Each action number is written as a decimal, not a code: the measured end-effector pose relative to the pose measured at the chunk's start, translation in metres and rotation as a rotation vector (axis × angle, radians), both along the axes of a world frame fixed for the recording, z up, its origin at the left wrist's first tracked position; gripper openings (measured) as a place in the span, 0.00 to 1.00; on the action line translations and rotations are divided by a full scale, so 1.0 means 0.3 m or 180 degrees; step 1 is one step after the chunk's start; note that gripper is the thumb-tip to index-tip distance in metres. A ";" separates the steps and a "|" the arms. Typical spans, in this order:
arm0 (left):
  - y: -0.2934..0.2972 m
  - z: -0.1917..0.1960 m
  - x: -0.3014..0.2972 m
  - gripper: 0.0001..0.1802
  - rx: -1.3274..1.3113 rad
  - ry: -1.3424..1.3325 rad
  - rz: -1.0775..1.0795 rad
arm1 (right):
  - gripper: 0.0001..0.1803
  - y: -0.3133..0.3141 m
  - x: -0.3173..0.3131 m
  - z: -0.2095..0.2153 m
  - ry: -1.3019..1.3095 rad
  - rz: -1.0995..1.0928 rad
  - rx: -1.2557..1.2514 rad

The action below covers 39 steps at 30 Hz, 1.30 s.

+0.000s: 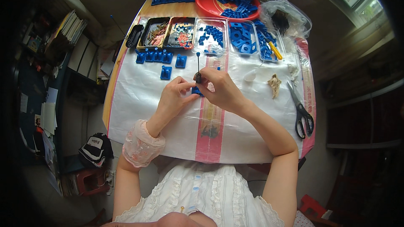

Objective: Manually assembling small blue plastic components on a metal rod using an applicator bottle for lubricant or adhesive.

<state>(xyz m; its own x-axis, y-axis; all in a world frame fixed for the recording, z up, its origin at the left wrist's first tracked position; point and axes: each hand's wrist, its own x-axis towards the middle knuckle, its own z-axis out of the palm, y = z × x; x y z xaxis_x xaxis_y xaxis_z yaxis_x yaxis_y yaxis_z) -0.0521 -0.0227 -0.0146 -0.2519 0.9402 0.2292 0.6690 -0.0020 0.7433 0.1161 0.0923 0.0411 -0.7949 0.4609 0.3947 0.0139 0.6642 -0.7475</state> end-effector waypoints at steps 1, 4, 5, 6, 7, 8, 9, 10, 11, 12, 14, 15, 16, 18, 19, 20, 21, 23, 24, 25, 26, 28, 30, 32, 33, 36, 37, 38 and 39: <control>0.001 0.003 0.001 0.18 -0.0001 -0.0022 -0.0001 | 0.07 0.002 0.002 0.001 0.0003 0.0002 -0.0019; 0.004 -0.013 -0.002 0.19 0.0079 -0.0039 -0.0024 | 0.07 0.004 0.002 -0.003 0.0004 0.0021 -0.0021; 0.005 -0.019 -0.004 0.20 0.0123 -0.0039 -0.0034 | 0.07 0.004 0.002 -0.003 0.0002 0.0029 -0.0009; 0.005 -0.021 -0.005 0.20 0.0107 -0.0043 -0.0030 | 0.07 0.003 0.000 -0.002 0.0013 0.0038 0.0003; 0.005 -0.020 -0.004 0.20 0.0090 -0.0051 -0.0036 | 0.07 0.002 0.001 -0.001 0.0020 0.0038 0.0014; 0.005 -0.018 -0.003 0.20 0.0073 -0.0060 -0.0041 | 0.07 0.001 0.001 0.000 0.0027 0.0038 0.0025; 0.006 -0.015 -0.003 0.19 0.0053 -0.0054 -0.0035 | 0.08 0.003 0.002 -0.001 0.0025 0.0032 0.0033; 0.005 -0.012 -0.003 0.19 0.0028 -0.0045 -0.0022 | 0.08 0.004 0.001 -0.004 0.0027 0.0034 0.0035; 0.003 -0.011 -0.003 0.18 0.0003 -0.0035 -0.0009 | 0.08 0.005 0.000 -0.006 0.0029 0.0036 0.0038; 0.002 -0.010 -0.004 0.18 0.0015 -0.0021 -0.0011 | 0.08 0.003 0.000 -0.003 0.0015 0.0027 0.0014; 0.001 -0.009 -0.003 0.18 0.0037 0.0007 -0.0023 | 0.08 -0.004 0.001 0.005 -0.0016 0.0001 -0.0036; 0.001 -0.005 -0.002 0.18 0.0025 0.0001 -0.0015 | 0.08 -0.001 0.002 0.003 -0.0030 0.0010 -0.0003; 0.001 0.000 0.000 0.18 0.0008 -0.0007 -0.0013 | 0.08 0.004 0.005 -0.001 -0.0045 0.0011 0.0024; 0.000 0.000 0.001 0.18 -0.0014 -0.0020 -0.0015 | 0.08 0.007 0.006 -0.006 -0.0060 0.0007 0.0067; 0.002 0.000 0.001 0.18 -0.0012 -0.0027 -0.0015 | 0.09 0.009 0.005 -0.004 -0.0061 0.0005 0.0091; 0.003 0.000 0.000 0.18 -0.0008 -0.0033 -0.0016 | 0.09 0.009 0.005 -0.003 -0.0062 0.0003 0.0115; 0.002 0.000 0.000 0.18 -0.0017 -0.0035 -0.0022 | 0.09 0.008 0.006 -0.005 -0.0080 -0.0003 0.0111; 0.000 0.005 -0.001 0.18 -0.0016 -0.0037 -0.0030 | 0.09 0.008 0.006 -0.005 -0.0114 -0.0011 0.0121; 0.001 0.003 -0.001 0.18 -0.0020 -0.0036 -0.0025 | 0.08 0.006 0.005 -0.002 -0.0065 0.0007 0.0085; 0.001 -0.001 -0.001 0.18 -0.0028 -0.0033 -0.0020 | 0.08 0.002 0.002 -0.001 -0.0014 0.0026 0.0046; 0.001 -0.003 -0.001 0.18 -0.0036 -0.0031 -0.0014 | 0.08 0.000 0.001 0.001 0.0036 0.0044 0.0007; 0.000 0.001 0.002 0.18 -0.0051 -0.0067 -0.0005 | 0.08 0.001 0.002 0.001 0.0044 0.0042 0.0014; 0.002 0.004 0.003 0.18 -0.0063 -0.0080 -0.0012 | 0.07 0.002 0.004 0.002 0.0046 0.0040 0.0002; 0.002 0.005 0.003 0.19 -0.0073 -0.0069 -0.0025 | 0.07 0.002 0.005 0.003 0.0043 0.0047 -0.0032; 0.002 0.002 0.001 0.20 -0.0066 -0.0062 -0.0051 | 0.07 0.001 0.005 0.001 0.0046 0.0043 -0.0028; 0.000 -0.004 -0.010 0.22 -0.0020 -0.0069 -0.0130 | 0.07 0.002 0.002 -0.001 0.0042 0.0054 -0.0011; -0.001 -0.003 -0.014 0.22 -0.0006 -0.0090 -0.0178 | 0.07 0.002 0.003 -0.002 0.0036 0.0050 -0.0017; -0.003 -0.001 -0.020 0.23 0.0008 -0.0111 -0.0222 | 0.07 0.001 0.003 -0.002 0.0030 0.0050 -0.0024; -0.007 0.008 -0.034 0.24 -0.0067 -0.0386 -0.0220 | 0.07 0.001 0.001 -0.001 0.0030 0.0050 -0.0015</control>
